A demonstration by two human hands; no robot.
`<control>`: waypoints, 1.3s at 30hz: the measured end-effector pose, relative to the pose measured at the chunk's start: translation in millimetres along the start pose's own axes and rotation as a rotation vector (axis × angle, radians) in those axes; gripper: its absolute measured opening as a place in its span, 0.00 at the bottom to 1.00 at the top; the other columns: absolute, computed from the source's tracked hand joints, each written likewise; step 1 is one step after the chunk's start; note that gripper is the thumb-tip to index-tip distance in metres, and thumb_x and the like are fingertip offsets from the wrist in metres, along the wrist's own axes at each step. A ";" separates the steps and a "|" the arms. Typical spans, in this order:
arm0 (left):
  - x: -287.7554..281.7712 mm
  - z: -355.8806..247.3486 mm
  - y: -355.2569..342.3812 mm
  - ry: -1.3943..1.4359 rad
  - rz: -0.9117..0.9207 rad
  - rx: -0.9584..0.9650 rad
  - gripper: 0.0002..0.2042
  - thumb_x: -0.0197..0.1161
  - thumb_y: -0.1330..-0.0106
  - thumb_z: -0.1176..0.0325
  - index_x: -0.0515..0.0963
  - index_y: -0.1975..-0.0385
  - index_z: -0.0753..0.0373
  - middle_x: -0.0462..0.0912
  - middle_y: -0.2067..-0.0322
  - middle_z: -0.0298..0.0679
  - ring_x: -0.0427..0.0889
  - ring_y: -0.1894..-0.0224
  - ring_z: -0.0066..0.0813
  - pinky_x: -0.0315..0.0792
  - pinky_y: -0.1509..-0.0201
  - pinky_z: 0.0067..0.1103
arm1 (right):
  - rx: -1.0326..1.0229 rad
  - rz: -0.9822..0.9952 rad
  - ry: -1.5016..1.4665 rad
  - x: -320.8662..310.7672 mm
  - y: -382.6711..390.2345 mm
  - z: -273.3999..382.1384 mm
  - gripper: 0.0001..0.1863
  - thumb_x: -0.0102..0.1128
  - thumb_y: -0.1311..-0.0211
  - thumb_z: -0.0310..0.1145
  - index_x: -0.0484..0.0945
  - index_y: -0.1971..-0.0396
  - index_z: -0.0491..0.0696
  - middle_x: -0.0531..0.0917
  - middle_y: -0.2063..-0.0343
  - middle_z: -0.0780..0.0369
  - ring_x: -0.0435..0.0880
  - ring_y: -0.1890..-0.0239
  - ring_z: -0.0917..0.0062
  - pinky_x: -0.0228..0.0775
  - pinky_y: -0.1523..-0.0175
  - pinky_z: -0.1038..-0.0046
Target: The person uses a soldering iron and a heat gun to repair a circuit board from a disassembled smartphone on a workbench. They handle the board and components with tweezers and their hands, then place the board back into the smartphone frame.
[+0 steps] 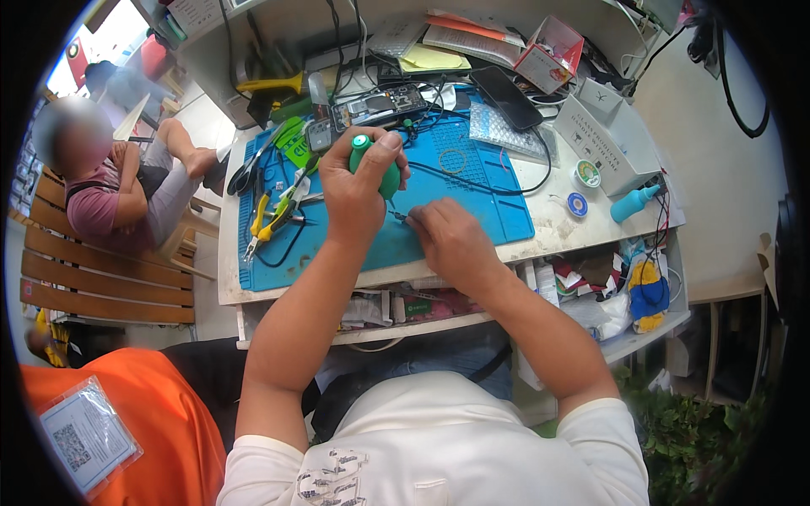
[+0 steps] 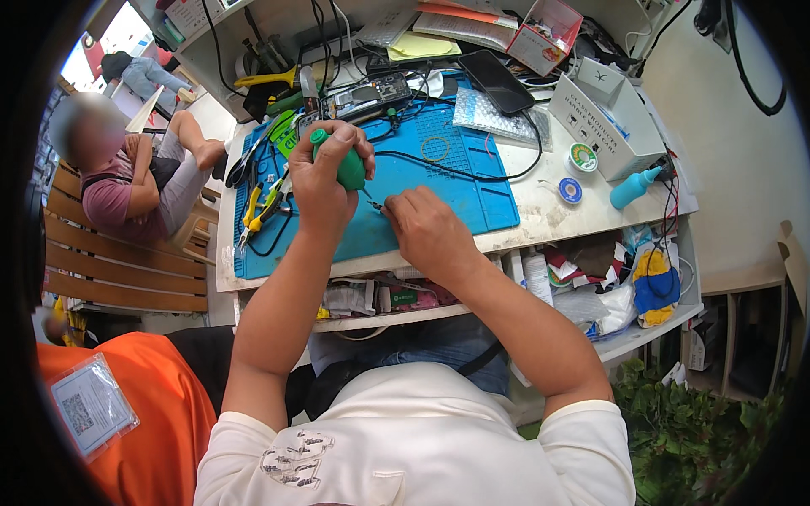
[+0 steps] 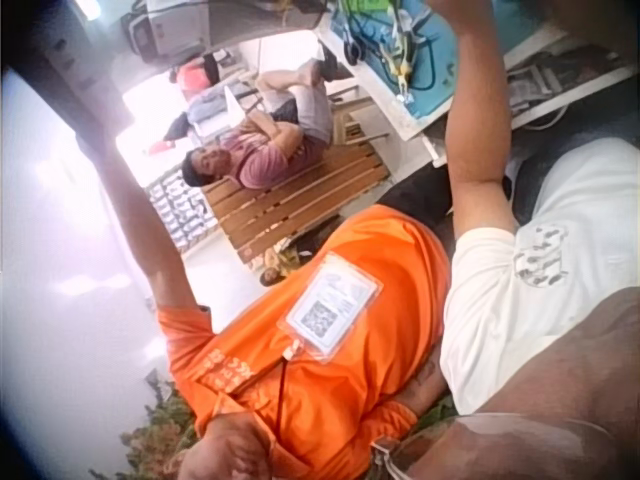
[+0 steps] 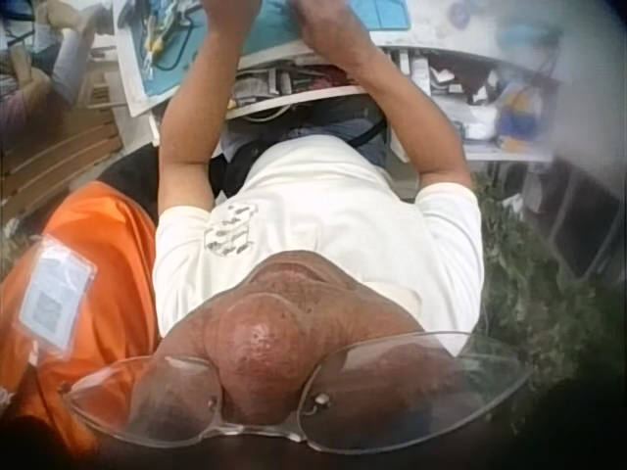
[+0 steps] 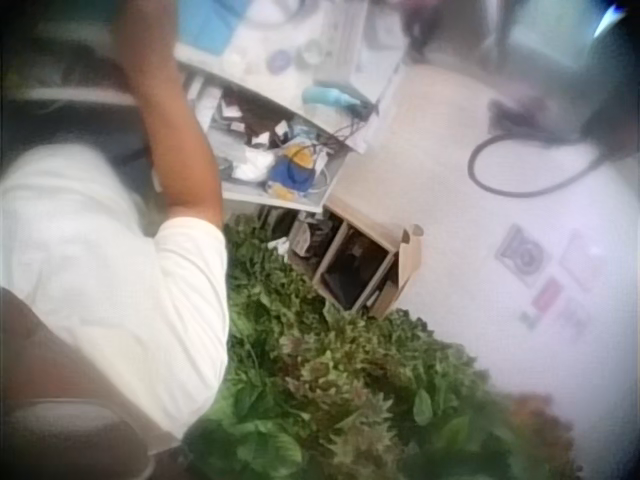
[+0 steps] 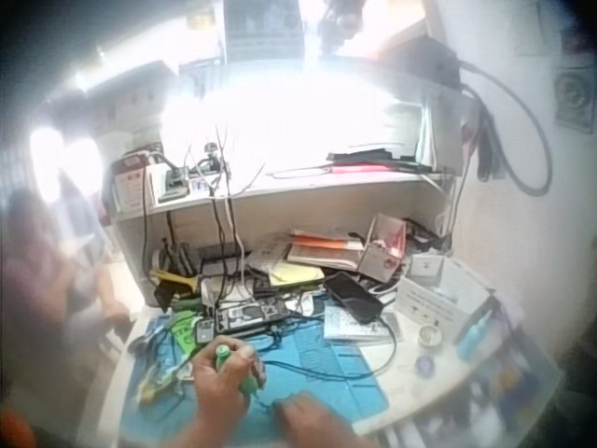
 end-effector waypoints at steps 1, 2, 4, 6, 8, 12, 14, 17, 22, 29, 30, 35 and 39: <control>-1.9 2.8 -0.8 0.024 0.002 -0.027 0.09 0.72 0.25 0.66 0.82 0.64 0.64 0.82 0.74 0.38 0.82 0.75 0.26 0.78 0.72 0.25 | 0.002 0.004 0.005 -0.1 -0.6 -0.4 0.04 0.69 0.27 0.24 0.83 0.59 0.40 0.83 0.67 0.55 0.83 0.60 0.58 0.79 0.53 0.58; -6.0 5.3 -0.5 0.046 0.001 -0.054 0.08 0.70 0.26 0.68 0.80 0.64 0.63 0.80 0.74 0.37 0.80 0.76 0.26 0.77 0.72 0.26 | 0.004 0.010 0.007 0.0 -0.8 0.0 0.04 0.69 0.27 0.24 0.83 0.59 0.40 0.83 0.67 0.55 0.83 0.60 0.58 0.79 0.53 0.58; -12.6 7.3 -0.4 0.059 -0.004 -0.079 0.07 0.68 0.26 0.70 0.78 0.65 0.62 0.76 0.75 0.36 0.77 0.76 0.26 0.75 0.73 0.27 | 0.000 0.020 0.014 -0.3 -1.7 1.3 0.04 0.69 0.27 0.25 0.83 0.59 0.40 0.83 0.67 0.55 0.83 0.60 0.58 0.79 0.53 0.58; -13.9 5.9 -1.0 0.042 -0.006 -0.074 0.07 0.68 0.27 0.71 0.76 0.66 0.61 0.74 0.76 0.34 0.76 0.77 0.25 0.75 0.73 0.26 | -0.007 0.025 0.029 -1.5 -2.2 2.3 0.04 0.69 0.26 0.25 0.83 0.59 0.41 0.83 0.67 0.55 0.83 0.60 0.59 0.79 0.52 0.58; -11.1 2.6 0.8 0.048 -0.050 -0.091 0.07 0.68 0.27 0.71 0.76 0.66 0.62 0.74 0.77 0.34 0.75 0.78 0.24 0.74 0.74 0.26 | 0.001 0.012 0.008 -0.7 -1.4 1.5 0.04 0.69 0.26 0.25 0.82 0.60 0.41 0.83 0.67 0.55 0.83 0.60 0.59 0.79 0.52 0.59; 7.2 -7.4 1.5 0.009 -0.114 -0.080 0.07 0.68 0.27 0.71 0.76 0.66 0.61 0.72 0.78 0.33 0.74 0.79 0.23 0.74 0.75 0.27 | 0.006 0.021 0.028 0.6 0.2 0.0 0.04 0.68 0.26 0.25 0.82 0.59 0.41 0.83 0.67 0.55 0.83 0.60 0.58 0.79 0.52 0.59; -0.7 1.3 -0.1 -0.010 -0.045 -0.091 0.07 0.68 0.27 0.70 0.76 0.65 0.61 0.72 0.78 0.33 0.74 0.79 0.24 0.75 0.74 0.27 | 0.002 0.028 0.038 0.6 -0.1 -0.8 0.05 0.68 0.26 0.25 0.83 0.57 0.40 0.84 0.66 0.55 0.83 0.59 0.58 0.79 0.51 0.59; -12.7 6.7 0.1 -0.066 0.013 -0.085 0.07 0.68 0.26 0.69 0.77 0.64 0.61 0.72 0.79 0.33 0.75 0.78 0.23 0.75 0.74 0.27 | 0.007 0.020 0.017 -0.1 0.2 0.0 0.07 0.67 0.27 0.23 0.84 0.53 0.39 0.85 0.64 0.54 0.84 0.58 0.58 0.80 0.50 0.58; -12.0 6.1 -0.8 0.050 -0.068 -0.078 0.06 0.68 0.26 0.69 0.78 0.63 0.61 0.74 0.76 0.35 0.75 0.78 0.25 0.74 0.75 0.27 | 0.013 0.009 -0.043 -3.5 -0.7 -0.9 0.12 0.67 0.31 0.20 0.84 0.50 0.37 0.86 0.61 0.52 0.85 0.56 0.56 0.80 0.49 0.57; 3.6 0.7 2.2 -0.008 -0.039 -0.027 0.06 0.67 0.26 0.70 0.78 0.63 0.62 0.75 0.73 0.36 0.75 0.78 0.25 0.73 0.76 0.26 | 0.068 0.020 -0.145 -7.7 -1.7 -2.2 0.12 0.70 0.34 0.21 0.86 0.52 0.38 0.86 0.61 0.53 0.85 0.56 0.55 0.81 0.50 0.56; 4.3 1.2 2.4 -0.018 -0.029 -0.032 0.06 0.67 0.26 0.70 0.78 0.63 0.62 0.75 0.74 0.36 0.74 0.78 0.25 0.73 0.76 0.26 | 0.070 0.021 -0.142 -7.6 -1.9 -2.1 0.12 0.70 0.35 0.21 0.86 0.52 0.38 0.86 0.61 0.53 0.85 0.57 0.55 0.81 0.50 0.56; -11.7 8.8 0.3 -0.016 0.084 -0.055 0.06 0.67 0.26 0.72 0.76 0.65 0.63 0.73 0.76 0.34 0.71 0.78 0.22 0.73 0.76 0.26 | 0.065 0.018 -0.134 -6.9 -2.4 -3.0 0.11 0.71 0.35 0.21 0.86 0.53 0.38 0.86 0.62 0.53 0.85 0.57 0.56 0.81 0.50 0.56; 2.2 -1.4 5.8 -0.010 0.023 -0.063 0.06 0.67 0.27 0.73 0.76 0.65 0.63 0.72 0.76 0.33 0.71 0.77 0.21 0.73 0.74 0.26 | 0.072 0.014 -0.134 -6.1 -1.9 -4.2 0.12 0.71 0.35 0.21 0.86 0.53 0.38 0.86 0.63 0.53 0.85 0.57 0.56 0.81 0.50 0.56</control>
Point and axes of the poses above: each hand's wrist, its own y-axis away from the middle knuckle, its own x-axis out of the palm, z = x × y, the point moved 6 cm from there along -y, towards the middle knuckle
